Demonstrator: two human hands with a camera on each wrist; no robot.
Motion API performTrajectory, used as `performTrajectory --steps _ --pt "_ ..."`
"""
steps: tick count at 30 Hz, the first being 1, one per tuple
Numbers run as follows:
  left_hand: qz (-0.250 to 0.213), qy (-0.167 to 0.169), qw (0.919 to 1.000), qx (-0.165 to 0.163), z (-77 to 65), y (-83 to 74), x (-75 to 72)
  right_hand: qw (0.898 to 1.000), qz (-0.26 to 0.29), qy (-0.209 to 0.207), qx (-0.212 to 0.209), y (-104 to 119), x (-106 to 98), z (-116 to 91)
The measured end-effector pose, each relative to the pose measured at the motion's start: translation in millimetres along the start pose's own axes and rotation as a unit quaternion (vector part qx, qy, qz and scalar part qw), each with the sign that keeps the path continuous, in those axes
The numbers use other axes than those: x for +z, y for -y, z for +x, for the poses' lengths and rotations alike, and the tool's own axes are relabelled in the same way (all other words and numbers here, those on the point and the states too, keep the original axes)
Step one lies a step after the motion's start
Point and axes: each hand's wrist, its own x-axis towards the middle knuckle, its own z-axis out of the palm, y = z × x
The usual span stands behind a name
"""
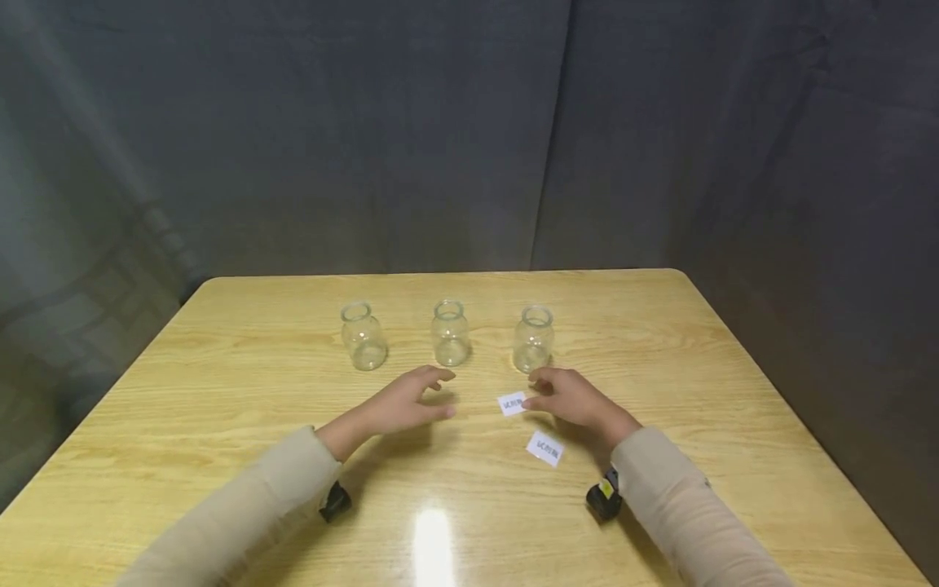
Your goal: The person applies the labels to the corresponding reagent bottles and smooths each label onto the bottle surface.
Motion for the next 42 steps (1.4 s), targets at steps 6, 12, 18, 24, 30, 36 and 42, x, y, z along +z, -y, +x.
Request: performTrajectory --steps 6,12,18,24,30,36,42 --pt "-0.049 0.000 0.9987 -0.015 14.4 -4.7 9.0 1.000 -0.008 0.011 -0.015 -4.0 -1.2 4.7" --pt "-0.079 -0.010 0.9957 -0.047 27.4 -7.0 16.4 1.000 -0.017 0.009 -0.024 -4.2 1.0 9.9" --pt "-0.072 0.005 0.9960 -0.053 38.9 -9.4 25.2 0.999 -0.034 0.004 -0.025 -4.0 3.9 10.8" --pt "-0.010 0.020 0.9987 -0.046 47.8 -12.8 29.0 0.998 -0.052 0.006 -0.040 -2.8 5.1 11.6" --pt "0.002 0.031 0.9987 -0.041 52.5 -14.8 29.2 0.996 -0.073 0.005 -0.056 -1.9 6.8 15.4" --pt "-0.008 0.044 0.9979 -0.046 59.6 -17.5 33.6 0.993 -0.092 -0.007 -0.078 -0.7 9.8 18.8" --pt "-0.014 0.046 0.9979 -0.043 64.7 -19.6 37.6 0.993 -0.081 -0.011 -0.080 1.6 13.2 21.6"
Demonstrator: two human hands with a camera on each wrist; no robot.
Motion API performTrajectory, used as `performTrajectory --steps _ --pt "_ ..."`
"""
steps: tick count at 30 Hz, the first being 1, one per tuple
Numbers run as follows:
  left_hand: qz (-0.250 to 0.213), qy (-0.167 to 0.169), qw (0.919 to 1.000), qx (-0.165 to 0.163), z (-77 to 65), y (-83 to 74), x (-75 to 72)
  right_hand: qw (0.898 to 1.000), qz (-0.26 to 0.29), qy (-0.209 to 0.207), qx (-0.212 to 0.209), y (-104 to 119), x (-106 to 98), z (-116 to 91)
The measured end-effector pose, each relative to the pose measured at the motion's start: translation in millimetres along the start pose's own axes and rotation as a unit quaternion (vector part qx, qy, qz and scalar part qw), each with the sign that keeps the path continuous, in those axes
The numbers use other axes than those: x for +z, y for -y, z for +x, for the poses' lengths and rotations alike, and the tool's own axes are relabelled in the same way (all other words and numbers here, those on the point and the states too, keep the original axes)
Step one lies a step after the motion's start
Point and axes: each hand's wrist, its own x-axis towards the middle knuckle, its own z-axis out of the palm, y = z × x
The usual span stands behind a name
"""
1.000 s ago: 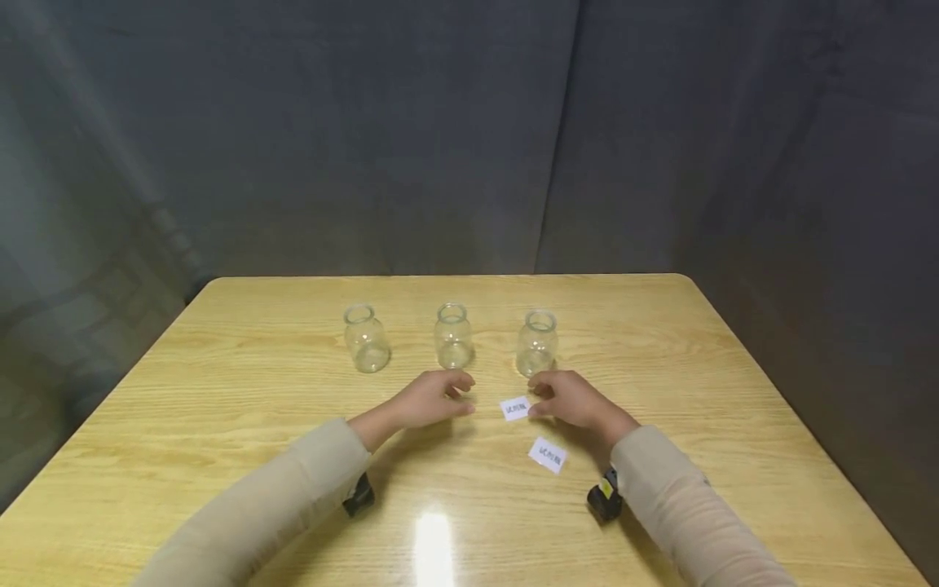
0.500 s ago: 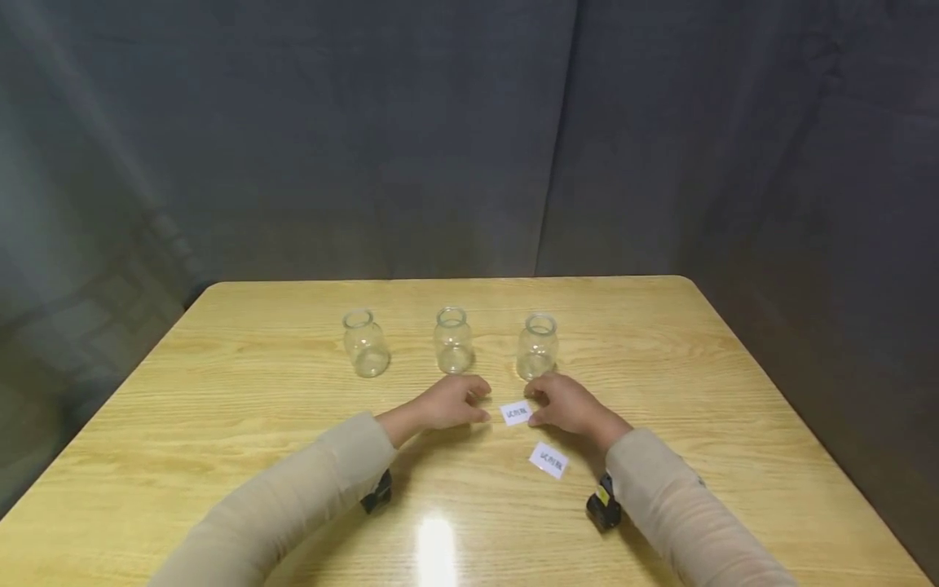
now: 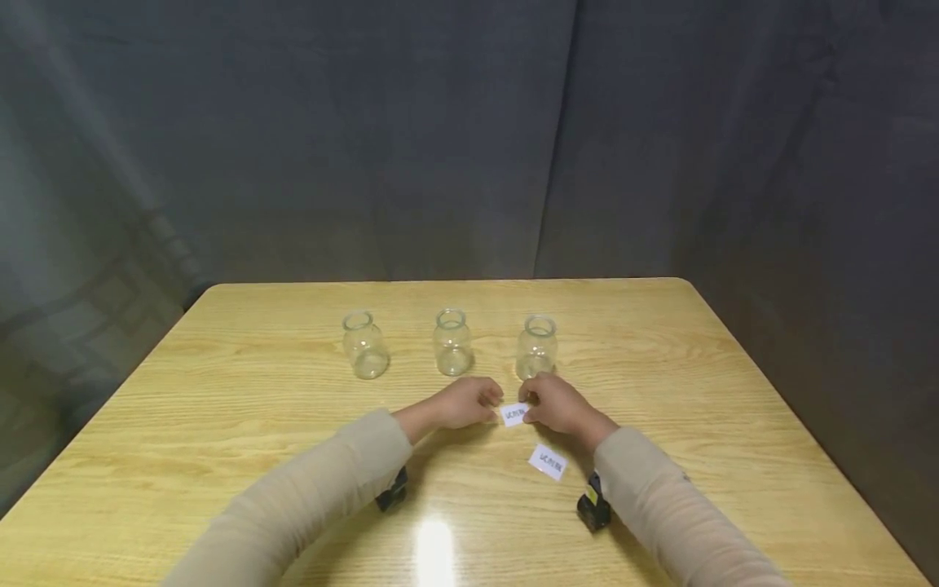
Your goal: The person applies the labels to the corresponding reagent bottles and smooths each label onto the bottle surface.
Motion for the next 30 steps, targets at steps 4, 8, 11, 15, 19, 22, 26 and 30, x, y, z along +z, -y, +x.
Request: performTrajectory --steps 4,8,11,15,19,22,26,30 --pt "0.003 -0.001 1.0000 -0.003 1.9 -3.0 0.2 1.000 0.006 -0.001 0.010 2.0 0.5 3.1" --pt "0.005 -0.008 0.9999 -0.008 2.8 -5.8 -1.3 1.000 0.018 -0.002 0.025 4.2 0.1 5.0" --pt "0.008 -0.007 0.9999 -0.010 2.8 -6.7 -2.2 0.999 0.031 0.000 0.031 5.7 0.5 5.2" --pt "0.033 0.002 0.9994 0.000 4.2 -7.1 -1.1 0.999 0.042 0.003 0.033 8.1 1.3 4.5" --pt "0.060 -0.004 0.9980 0.017 6.0 -6.6 2.3 0.998 0.048 0.001 0.036 10.2 2.3 4.0" --pt "0.059 -0.016 0.9980 0.020 5.8 -5.5 4.7 0.998 0.054 -0.001 0.037 10.8 3.3 3.5" --pt "0.034 -0.028 0.9988 0.024 4.4 -2.7 6.9 0.996 0.082 0.000 0.034 10.8 4.5 2.0" --pt "0.002 -0.030 0.9991 0.029 2.8 0.7 7.2 0.991 0.128 0.007 0.032 9.4 6.1 0.3"
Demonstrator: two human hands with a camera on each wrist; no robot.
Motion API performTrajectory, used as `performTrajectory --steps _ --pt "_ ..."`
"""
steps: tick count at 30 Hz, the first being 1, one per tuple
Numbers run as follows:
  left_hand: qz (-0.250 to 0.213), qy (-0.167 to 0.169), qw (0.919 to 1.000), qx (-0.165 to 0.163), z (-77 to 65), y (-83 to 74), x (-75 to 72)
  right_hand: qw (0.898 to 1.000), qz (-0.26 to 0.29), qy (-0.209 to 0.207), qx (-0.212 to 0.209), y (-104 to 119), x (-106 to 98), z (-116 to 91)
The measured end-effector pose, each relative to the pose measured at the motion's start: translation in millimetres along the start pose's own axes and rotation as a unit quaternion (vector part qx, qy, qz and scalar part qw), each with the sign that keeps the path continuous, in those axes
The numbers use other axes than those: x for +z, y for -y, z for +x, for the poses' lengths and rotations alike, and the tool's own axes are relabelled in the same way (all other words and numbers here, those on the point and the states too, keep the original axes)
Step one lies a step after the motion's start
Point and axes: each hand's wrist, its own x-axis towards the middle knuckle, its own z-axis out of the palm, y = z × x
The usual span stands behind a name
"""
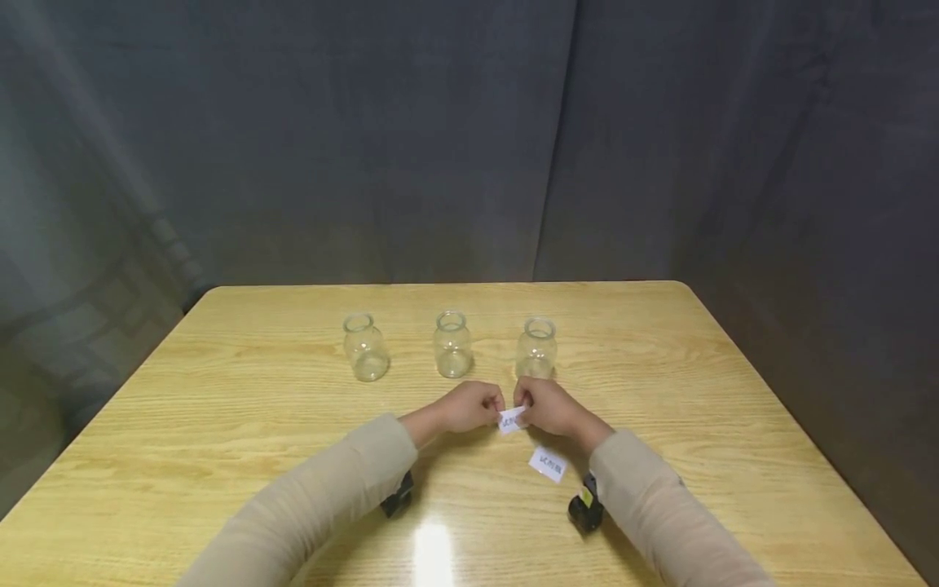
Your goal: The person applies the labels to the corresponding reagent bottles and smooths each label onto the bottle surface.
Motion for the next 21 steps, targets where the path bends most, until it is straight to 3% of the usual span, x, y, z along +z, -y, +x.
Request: performTrajectory --steps 8,21 --pt "-0.073 -0.007 0.9973 -0.009 -2.1 5.9 -3.8 0.998 0.063 0.007 0.017 2.8 0.8 -5.0" --pt "-0.197 -0.035 0.9797 -0.009 -10.7 0.2 -15.1 0.990 0.124 -0.071 -0.006 25.6 -5.8 -12.2"
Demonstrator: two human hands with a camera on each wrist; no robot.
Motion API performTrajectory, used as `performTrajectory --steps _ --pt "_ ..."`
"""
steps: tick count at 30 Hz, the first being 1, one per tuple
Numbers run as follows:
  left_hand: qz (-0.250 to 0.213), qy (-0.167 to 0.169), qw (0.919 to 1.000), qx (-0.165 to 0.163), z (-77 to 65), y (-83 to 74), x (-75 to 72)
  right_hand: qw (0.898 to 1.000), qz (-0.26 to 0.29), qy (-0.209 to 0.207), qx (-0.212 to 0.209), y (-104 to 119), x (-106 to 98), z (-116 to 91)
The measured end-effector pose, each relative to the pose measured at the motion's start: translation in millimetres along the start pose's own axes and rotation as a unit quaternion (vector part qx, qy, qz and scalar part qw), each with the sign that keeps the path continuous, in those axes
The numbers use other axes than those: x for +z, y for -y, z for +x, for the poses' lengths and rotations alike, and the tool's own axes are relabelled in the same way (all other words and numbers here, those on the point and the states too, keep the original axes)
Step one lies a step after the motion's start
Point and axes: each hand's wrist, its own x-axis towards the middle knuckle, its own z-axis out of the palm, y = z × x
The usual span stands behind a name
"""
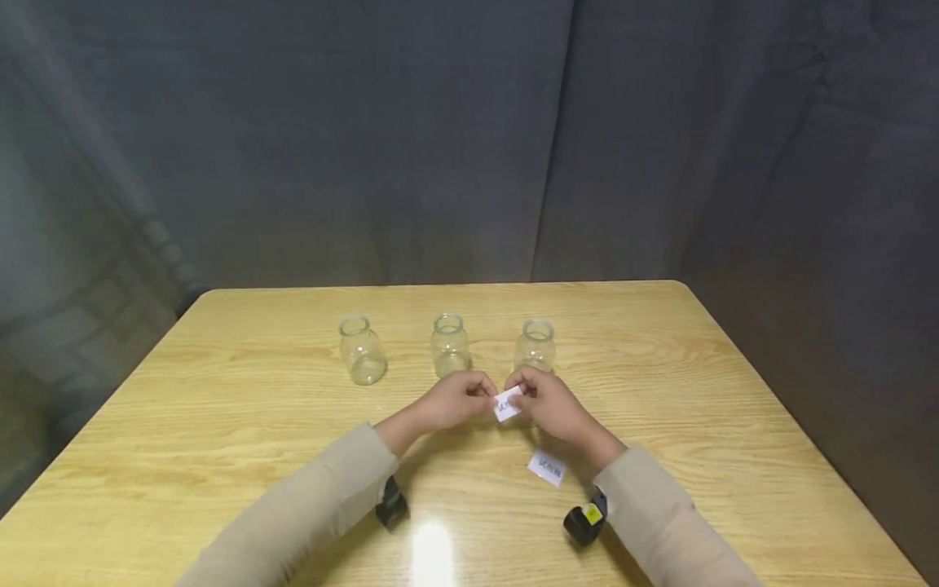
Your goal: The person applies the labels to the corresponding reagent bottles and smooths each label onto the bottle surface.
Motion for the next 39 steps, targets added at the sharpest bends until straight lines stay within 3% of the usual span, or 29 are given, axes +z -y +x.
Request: performTrajectory --steps 8,15,22,31,39 --pt "-0.114 0.001 0.9935 0.006 -13.1 -9.3 -11.0 0.999 0.029 -0.013 -0.008 15.8 -0.2 -3.9" --pt "-0.157 0.006 0.9873 0.025 -24.1 -16.1 -19.1 0.997 0.057 -0.024 -0.036 31.6 1.3 -8.2" --pt "-0.214 0.019 0.9754 0.050 -30.0 -19.1 -22.7 0.992 0.102 -0.022 -0.065 39.2 1.2 -11.8" --pt "-0.232 0.035 0.9699 0.064 -35.8 -20.8 -24.7 0.989 0.127 -0.009 -0.072 38.3 0.8 -12.2" --pt "-0.232 0.032 0.9706 0.057 -37.8 -23.2 -24.8 0.984 0.157 0.005 -0.080 35.6 -0.2 -11.9"
